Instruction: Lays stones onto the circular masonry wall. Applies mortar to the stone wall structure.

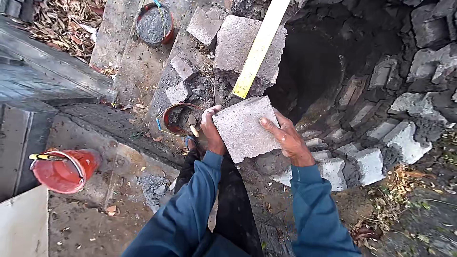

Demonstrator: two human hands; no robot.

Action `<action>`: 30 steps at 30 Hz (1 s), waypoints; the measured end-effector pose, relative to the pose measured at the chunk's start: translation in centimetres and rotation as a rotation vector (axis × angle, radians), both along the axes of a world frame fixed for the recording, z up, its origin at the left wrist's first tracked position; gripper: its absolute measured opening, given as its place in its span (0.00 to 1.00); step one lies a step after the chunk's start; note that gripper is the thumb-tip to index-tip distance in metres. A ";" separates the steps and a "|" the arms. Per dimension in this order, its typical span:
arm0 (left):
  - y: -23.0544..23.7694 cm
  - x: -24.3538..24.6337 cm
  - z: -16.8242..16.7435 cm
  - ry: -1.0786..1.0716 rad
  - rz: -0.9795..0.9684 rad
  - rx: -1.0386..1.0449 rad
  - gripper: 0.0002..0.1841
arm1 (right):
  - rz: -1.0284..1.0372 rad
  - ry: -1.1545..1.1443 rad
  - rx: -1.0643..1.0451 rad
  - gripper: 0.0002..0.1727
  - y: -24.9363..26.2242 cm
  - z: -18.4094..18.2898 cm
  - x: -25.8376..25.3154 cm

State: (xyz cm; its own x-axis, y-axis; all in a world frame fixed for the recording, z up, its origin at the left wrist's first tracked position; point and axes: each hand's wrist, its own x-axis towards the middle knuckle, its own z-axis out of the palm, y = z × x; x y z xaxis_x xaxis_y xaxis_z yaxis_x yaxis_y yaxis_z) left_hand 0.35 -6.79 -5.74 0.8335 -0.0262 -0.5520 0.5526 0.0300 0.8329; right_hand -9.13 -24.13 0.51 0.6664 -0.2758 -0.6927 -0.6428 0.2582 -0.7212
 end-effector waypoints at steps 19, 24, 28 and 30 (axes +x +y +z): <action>3.6 -1.5 -1.7 0.396 -0.022 -0.297 0.45 | -0.002 -0.028 -0.123 0.29 -0.3 -1.3 0.0; 1.7 -2.8 -0.3 0.360 -0.068 -0.223 0.46 | -0.038 -0.040 -0.116 0.27 0.1 -1.1 0.1; 1.1 -2.7 0.1 0.376 -0.077 -0.155 0.44 | -0.051 -0.046 -0.122 0.30 0.2 -1.2 -0.4; 1.0 -2.4 0.2 0.363 -0.100 -0.185 0.43 | -0.047 -0.054 -0.136 0.31 0.2 -1.3 -0.5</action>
State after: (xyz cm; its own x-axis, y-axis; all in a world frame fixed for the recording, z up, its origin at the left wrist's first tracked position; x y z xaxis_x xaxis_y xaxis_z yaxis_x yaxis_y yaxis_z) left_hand -2.10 -5.75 -5.54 0.5743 -0.2229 -0.7877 0.8168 0.0923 0.5694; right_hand -9.68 -23.98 -0.74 0.6855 -0.3968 -0.6104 -0.5918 0.1847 -0.7846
